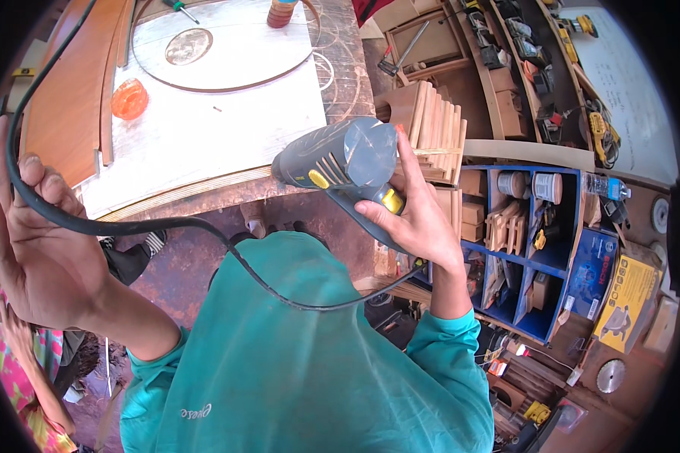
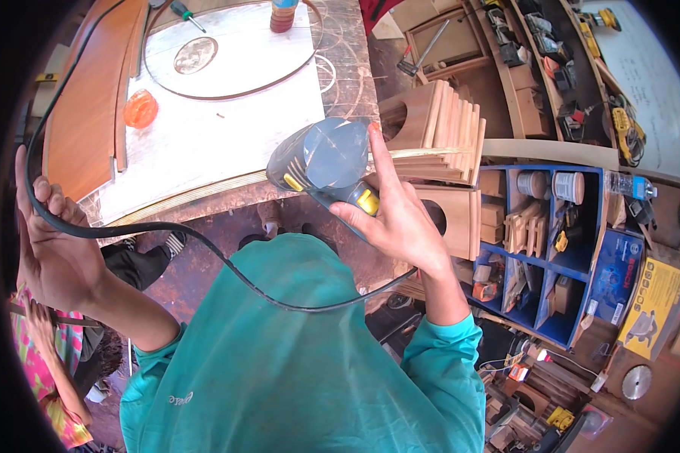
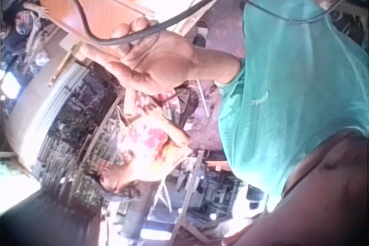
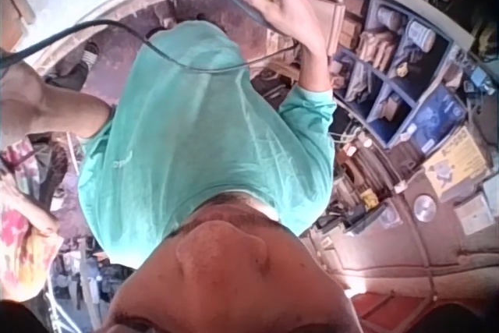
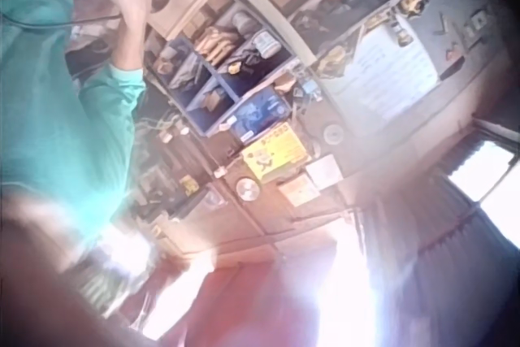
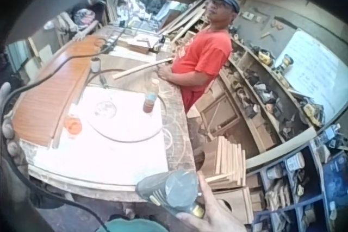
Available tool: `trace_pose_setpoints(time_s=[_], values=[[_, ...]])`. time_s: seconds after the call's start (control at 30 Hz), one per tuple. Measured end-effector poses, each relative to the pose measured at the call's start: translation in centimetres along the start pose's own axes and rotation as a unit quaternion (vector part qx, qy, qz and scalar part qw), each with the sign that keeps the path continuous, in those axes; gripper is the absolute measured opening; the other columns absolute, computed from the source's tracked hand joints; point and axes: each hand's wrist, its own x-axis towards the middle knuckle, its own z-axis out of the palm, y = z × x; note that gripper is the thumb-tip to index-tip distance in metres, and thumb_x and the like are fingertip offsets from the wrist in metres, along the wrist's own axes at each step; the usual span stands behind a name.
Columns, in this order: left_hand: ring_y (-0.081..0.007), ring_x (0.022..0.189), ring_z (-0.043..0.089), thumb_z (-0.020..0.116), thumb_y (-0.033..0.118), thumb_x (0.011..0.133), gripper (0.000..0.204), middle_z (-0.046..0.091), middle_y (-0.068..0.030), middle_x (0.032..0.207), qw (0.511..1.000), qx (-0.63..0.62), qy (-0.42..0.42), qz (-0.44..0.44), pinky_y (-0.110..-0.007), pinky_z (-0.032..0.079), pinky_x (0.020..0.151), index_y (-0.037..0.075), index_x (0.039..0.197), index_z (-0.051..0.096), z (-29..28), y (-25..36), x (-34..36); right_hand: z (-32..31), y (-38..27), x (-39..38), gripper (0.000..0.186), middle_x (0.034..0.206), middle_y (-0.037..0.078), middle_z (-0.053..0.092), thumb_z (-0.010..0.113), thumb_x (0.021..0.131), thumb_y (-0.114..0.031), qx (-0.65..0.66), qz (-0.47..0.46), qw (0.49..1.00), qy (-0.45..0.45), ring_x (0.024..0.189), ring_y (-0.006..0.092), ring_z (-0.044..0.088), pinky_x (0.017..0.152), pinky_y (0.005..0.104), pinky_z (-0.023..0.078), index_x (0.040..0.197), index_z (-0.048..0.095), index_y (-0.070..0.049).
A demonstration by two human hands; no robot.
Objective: The person heats a thin wooden strip using a heat gun, sets the heat gun down on the workbench, and picks up an edge banding strip by hand.
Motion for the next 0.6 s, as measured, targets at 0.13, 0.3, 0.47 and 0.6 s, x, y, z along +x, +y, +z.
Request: trace_pose_setpoints(time_s=[0.13, 0.3, 0.47, 0.6], values=[[-0.0167, 0.094, 0.054, 0.047, 0.021, 0.101, 0.082, 0.045, -0.0142, 0.113, 1.000, -0.011, -0.009, -0.010, -0.025, 0.046, 0.083, -0.012, 0.160, 0.002, 0.1, 0.4, 0.0, 0.6, 0.3, -0.1, 0.111, 0.164, 0.030, 0.029, 0.081, 0.089, -0.030, 0.000, -0.024, 1.000, 0.014, 0.127, 0.0483, 0.059, 0.109, 0.0495, 0.047, 0.164, 0.003, -0.003], [-0.0199, 0.097, 0.054, 0.053, 0.027, 0.099, 0.090, 0.045, -0.0164, 0.117, 0.998, -0.050, -0.029, 0.006, -0.028, 0.045, 0.087, -0.014, 0.159, 0.002, -0.3, 1.3, -0.6, 0.9, -0.6, -0.2, 0.112, 0.161, 0.030, 0.033, 0.081, 0.089, -0.030, -0.003, -0.018, 1.000, 0.004, 0.124, 0.0474, 0.061, 0.105, 0.0506, 0.049, 0.164, 0.003, -0.003], [-0.0211, 0.101, 0.051, 0.052, 0.027, 0.100, 0.090, 0.043, -0.0180, 0.122, 0.998, -0.060, -0.025, -0.004, -0.028, 0.043, 0.088, -0.014, 0.159, -0.002, -1.1, 1.8, -1.3, 1.3, -1.0, -0.5, 0.111, 0.128, 0.032, 0.065, 0.081, 0.088, -0.027, -0.012, -0.021, 0.999, 0.031, 0.116, 0.0475, 0.066, 0.099, 0.0481, 0.051, 0.165, 0.004, -0.003], [-0.0206, 0.101, 0.054, 0.046, 0.025, 0.104, 0.083, 0.046, -0.0171, 0.120, 0.997, -0.041, -0.061, 0.001, -0.028, 0.046, 0.086, -0.012, 0.160, -0.002, 1.6, 2.1, -0.6, 1.6, -1.1, -0.5, 0.111, 0.115, 0.029, 0.072, 0.081, 0.089, -0.026, -0.001, -0.019, 0.999, 0.042, 0.113, 0.0456, 0.069, 0.096, 0.0468, 0.052, 0.165, 0.004, -0.004]])
